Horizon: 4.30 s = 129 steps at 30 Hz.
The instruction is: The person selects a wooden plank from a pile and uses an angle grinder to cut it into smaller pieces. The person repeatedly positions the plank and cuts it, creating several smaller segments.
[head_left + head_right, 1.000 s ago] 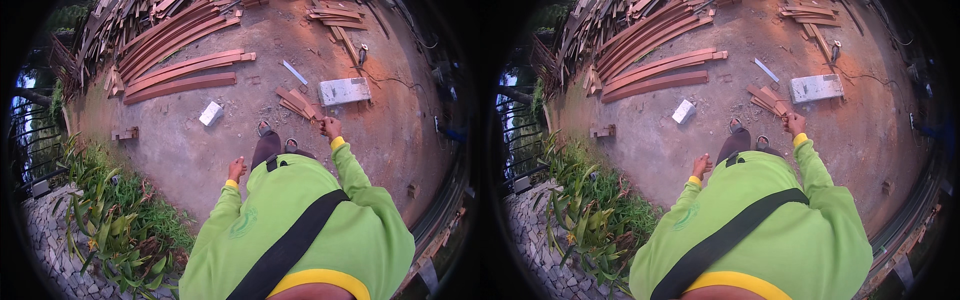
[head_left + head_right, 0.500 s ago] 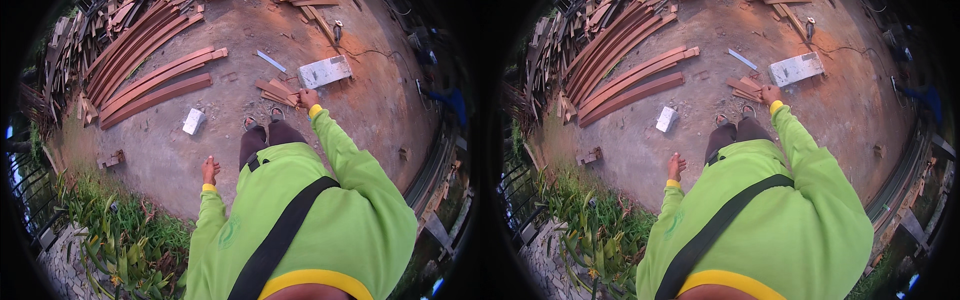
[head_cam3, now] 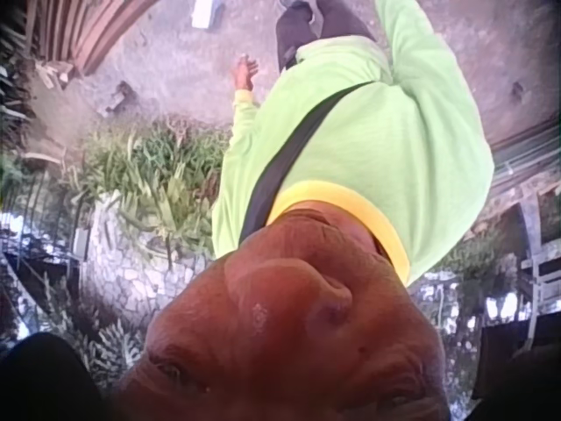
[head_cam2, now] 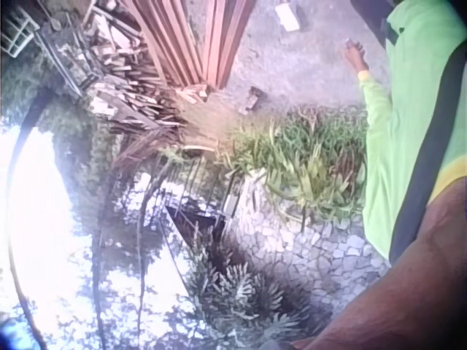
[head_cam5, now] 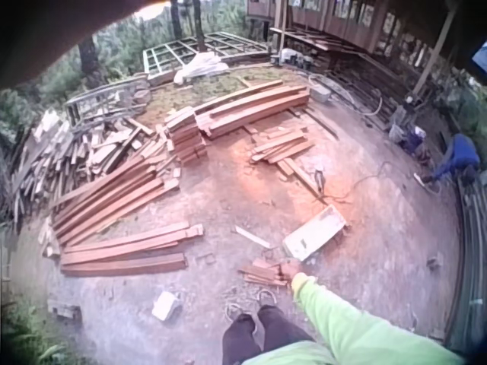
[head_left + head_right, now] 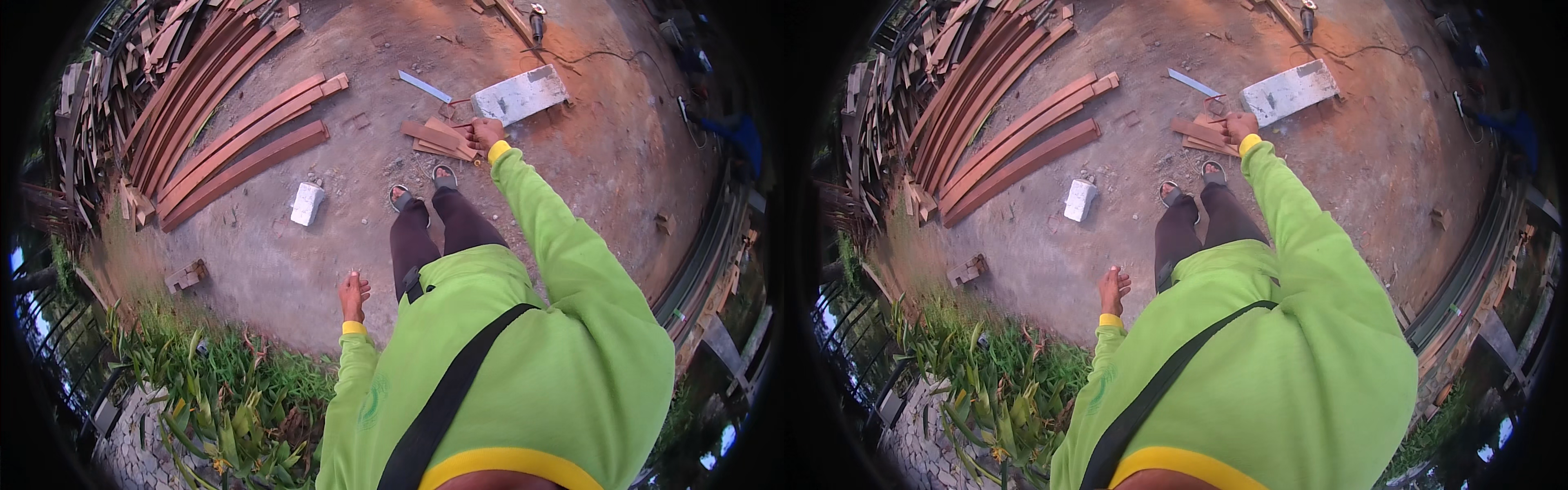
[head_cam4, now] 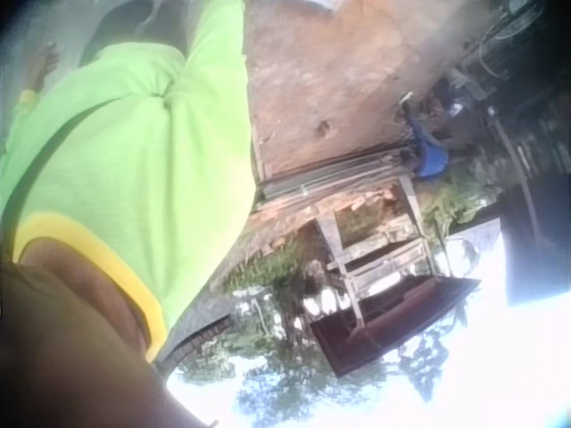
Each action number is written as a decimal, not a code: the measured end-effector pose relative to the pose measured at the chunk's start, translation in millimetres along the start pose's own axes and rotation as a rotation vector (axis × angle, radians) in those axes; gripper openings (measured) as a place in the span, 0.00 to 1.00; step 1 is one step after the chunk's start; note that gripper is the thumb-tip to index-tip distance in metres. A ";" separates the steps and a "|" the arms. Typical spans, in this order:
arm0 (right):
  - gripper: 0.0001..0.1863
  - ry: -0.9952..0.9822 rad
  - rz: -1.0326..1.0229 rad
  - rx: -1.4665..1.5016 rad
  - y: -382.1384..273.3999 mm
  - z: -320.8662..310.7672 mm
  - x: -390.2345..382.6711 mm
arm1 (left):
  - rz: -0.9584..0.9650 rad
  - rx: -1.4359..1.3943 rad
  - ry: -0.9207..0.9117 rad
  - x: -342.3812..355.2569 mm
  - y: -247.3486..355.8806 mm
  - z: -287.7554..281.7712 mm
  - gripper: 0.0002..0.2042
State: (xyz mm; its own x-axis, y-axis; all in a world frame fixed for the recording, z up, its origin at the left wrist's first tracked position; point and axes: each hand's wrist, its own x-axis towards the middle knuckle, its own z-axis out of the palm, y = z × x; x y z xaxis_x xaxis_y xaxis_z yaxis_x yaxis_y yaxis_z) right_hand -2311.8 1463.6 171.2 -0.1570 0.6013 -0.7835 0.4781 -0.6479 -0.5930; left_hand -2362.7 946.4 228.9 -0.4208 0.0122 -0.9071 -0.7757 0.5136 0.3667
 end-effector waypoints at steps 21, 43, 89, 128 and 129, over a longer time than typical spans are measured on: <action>0.19 0.001 0.057 -0.681 106.2 -160.5 -35.5 | 0.160 0.120 -0.048 8.9 98.4 77.6 0.26; 0.19 -0.136 -0.339 -0.828 69.1 -116.5 -23.9 | 0.138 0.088 -0.020 23.8 22.5 84.9 0.27; 0.27 -0.520 -0.432 -1.143 119.0 -42.5 -130.9 | 0.060 0.078 -0.095 88.0 23.5 -14.8 0.27; 0.24 -0.498 -0.232 -1.141 96.1 -131.4 -69.1 | 0.156 0.206 -0.070 48.2 118.3 118.6 0.21; 0.24 -0.506 -0.203 -1.135 91.9 -132.7 -68.0 | 0.174 0.196 -0.093 50.7 120.7 120.8 0.20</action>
State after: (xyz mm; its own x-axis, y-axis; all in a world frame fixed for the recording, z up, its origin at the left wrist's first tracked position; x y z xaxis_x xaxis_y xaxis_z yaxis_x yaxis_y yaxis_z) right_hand -2142.4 1425.3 194.7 -0.5078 0.2336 -0.8292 0.8391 0.3522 -0.4146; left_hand -2420.8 1112.7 202.3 -0.4872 0.1890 -0.8526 -0.5861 0.6530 0.4796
